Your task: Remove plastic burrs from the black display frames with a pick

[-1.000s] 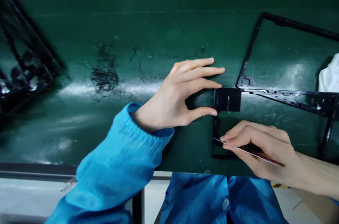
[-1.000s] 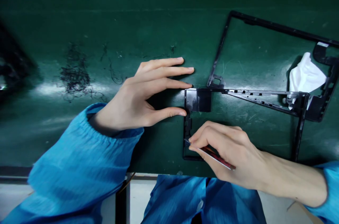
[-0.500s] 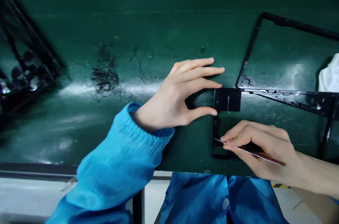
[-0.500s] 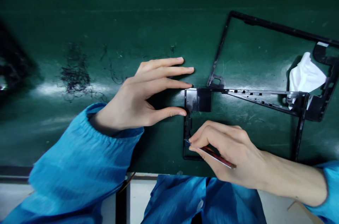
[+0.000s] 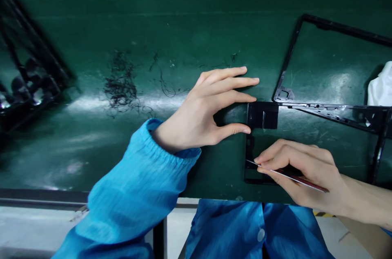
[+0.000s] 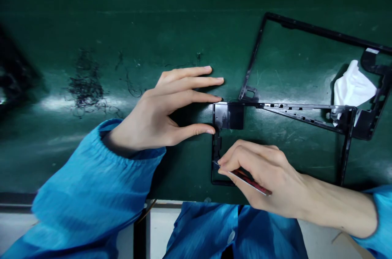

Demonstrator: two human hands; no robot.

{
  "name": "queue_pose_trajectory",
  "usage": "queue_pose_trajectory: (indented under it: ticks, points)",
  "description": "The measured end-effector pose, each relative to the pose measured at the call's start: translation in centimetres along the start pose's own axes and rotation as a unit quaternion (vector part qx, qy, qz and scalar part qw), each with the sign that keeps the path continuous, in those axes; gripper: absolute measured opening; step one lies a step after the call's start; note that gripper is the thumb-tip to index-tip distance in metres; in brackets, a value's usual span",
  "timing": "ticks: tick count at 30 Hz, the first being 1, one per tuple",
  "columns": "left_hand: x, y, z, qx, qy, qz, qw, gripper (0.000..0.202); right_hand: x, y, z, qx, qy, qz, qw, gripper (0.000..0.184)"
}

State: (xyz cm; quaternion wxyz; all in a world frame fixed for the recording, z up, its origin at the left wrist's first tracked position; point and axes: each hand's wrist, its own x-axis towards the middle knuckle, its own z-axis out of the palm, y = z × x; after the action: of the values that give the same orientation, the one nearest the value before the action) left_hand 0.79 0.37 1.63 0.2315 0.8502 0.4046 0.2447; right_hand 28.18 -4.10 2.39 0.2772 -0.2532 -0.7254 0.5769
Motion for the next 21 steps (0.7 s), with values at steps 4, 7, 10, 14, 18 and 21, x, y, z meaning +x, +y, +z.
queue_pose_trajectory:
  ticks: [4, 7, 10, 14, 18, 21]
  points:
    - [0.03, -0.01, 0.00, -0.001, -0.002, -0.005, 1.000, 0.046, -0.02, -0.11, -0.07, -0.006, 0.000, 0.003, 1.000, 0.014]
    - [0.03, 0.02, -0.04, -0.001, -0.002, -0.002, 1.000, 0.046, -0.08, -0.08, -0.05, -0.009, 0.001, 0.006, 1.000, 0.015]
    - [0.01, 0.08, -0.06, 0.000, -0.004, -0.005, 1.000, 0.045, -0.10, -0.05, -0.03, -0.006, -0.001, 0.009, 1.000, 0.015]
    - [0.01, 0.10, -0.04, 0.005, -0.002, -0.004, 1.000, 0.045, -0.06, -0.15, -0.15, -0.007, -0.001, 0.012, 1.000, 0.015]
    - [0.04, 0.05, 0.01, 0.005, -0.001, -0.002, 1.000, 0.045, -0.06, -0.20, -0.24, -0.001, -0.001, 0.013, 1.000, 0.016]
    - [0.04, 0.03, 0.02, 0.001, -0.003, -0.003, 1.000, 0.045, -0.09, -0.09, -0.11, 0.008, 0.007, 0.003, 1.000, 0.015]
